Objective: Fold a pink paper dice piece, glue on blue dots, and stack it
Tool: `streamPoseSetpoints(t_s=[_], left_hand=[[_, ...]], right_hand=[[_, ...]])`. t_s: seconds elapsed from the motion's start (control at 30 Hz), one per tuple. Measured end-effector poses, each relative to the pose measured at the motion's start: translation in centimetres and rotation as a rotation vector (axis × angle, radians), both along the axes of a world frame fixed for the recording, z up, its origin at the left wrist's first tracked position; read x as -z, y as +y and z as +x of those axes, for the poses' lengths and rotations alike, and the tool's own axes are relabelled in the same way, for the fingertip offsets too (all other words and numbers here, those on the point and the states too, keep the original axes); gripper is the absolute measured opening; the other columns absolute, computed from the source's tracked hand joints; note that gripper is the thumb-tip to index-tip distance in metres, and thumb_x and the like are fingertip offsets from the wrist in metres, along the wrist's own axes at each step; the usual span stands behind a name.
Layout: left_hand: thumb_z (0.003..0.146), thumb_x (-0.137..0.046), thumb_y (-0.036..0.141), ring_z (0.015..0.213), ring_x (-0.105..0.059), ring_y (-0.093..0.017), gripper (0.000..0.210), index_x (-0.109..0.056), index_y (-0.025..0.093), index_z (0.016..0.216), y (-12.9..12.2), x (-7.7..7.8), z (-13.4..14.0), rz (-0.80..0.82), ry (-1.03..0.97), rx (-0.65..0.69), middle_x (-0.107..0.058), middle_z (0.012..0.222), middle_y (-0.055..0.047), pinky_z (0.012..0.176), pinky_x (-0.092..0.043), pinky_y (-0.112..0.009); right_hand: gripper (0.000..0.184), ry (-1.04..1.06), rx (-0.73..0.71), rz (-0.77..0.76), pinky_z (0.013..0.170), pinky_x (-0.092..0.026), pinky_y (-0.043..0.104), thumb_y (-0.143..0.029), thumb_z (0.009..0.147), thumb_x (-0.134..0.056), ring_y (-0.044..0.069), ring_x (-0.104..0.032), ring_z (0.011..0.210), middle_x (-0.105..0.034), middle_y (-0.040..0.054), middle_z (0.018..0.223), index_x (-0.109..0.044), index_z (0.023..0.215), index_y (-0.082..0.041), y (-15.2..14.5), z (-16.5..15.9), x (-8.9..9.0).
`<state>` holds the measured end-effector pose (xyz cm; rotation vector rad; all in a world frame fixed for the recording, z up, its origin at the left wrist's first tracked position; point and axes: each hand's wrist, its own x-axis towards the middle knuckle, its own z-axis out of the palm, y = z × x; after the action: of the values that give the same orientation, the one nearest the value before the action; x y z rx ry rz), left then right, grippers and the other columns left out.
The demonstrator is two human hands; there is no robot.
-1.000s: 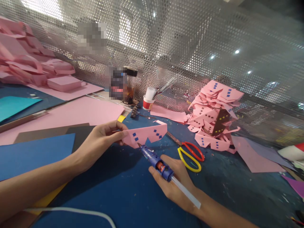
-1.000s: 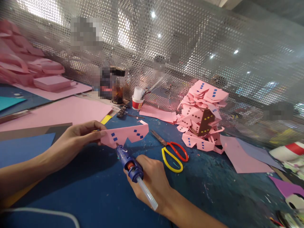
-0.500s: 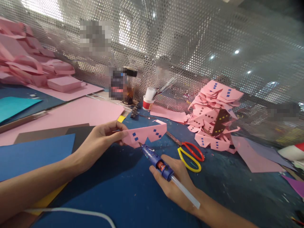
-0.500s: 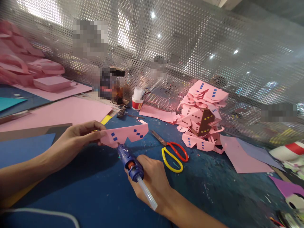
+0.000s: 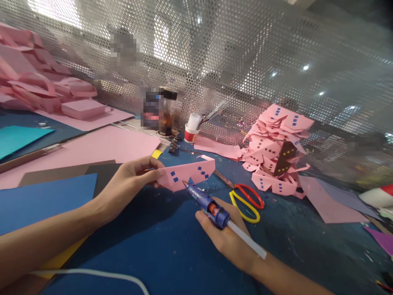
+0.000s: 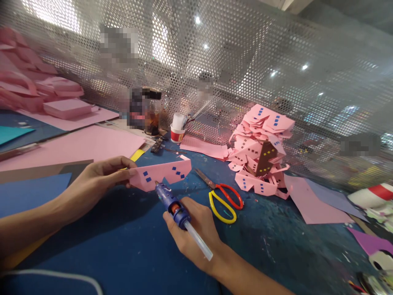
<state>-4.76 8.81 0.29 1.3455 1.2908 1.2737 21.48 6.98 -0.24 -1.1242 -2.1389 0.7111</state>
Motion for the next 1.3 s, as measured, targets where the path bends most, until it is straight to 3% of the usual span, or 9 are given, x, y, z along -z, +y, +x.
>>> streamPoseSetpoints(t_s=[0.3, 0.77, 1.3], left_hand=[[0.082, -0.073, 0.045, 0.07, -0.056, -0.013, 0.025, -0.068, 0.02, 0.082, 0.26, -0.04, 0.1, -0.009, -0.019, -0.018, -0.066, 0.074, 0.001, 0.066, -0.044, -0.022], [0.084, -0.07, 0.043, 0.07, -0.058, -0.015, 0.024, -0.067, 0.019, 0.083, 0.12, -0.09, 0.14, -0.012, -0.006, 0.014, -0.069, 0.076, -0.001, 0.066, -0.046, -0.025], [0.083, -0.072, 0.041, 0.069, -0.055, -0.013, 0.023, -0.067, 0.019, 0.082, 0.14, -0.1, 0.13, -0.028, -0.048, -0.013, -0.066, 0.074, 0.0, 0.066, -0.045, -0.022]], right_hand=[[0.028, -0.014, -0.011, -0.031, 0.059, -0.039, 0.025, -0.038, 0.096, -0.055, 0.012, -0.047, 0.06, -0.048, -0.0029, 0.067, -0.053, 0.074, -0.02, 0.0, 0.07, -0.25], [0.031, -0.011, -0.057, -0.05, 0.055, -0.037, 0.024, -0.035, 0.094, -0.058, 0.01, -0.047, 0.059, -0.049, -0.0043, 0.067, -0.044, 0.071, -0.021, 0.01, -0.04, -0.16], [0.031, -0.021, -0.016, -0.016, 0.055, -0.039, 0.024, -0.037, 0.094, -0.058, 0.011, -0.047, 0.057, -0.05, -0.0038, 0.064, -0.047, 0.07, -0.021, -0.09, 0.09, -0.14]])
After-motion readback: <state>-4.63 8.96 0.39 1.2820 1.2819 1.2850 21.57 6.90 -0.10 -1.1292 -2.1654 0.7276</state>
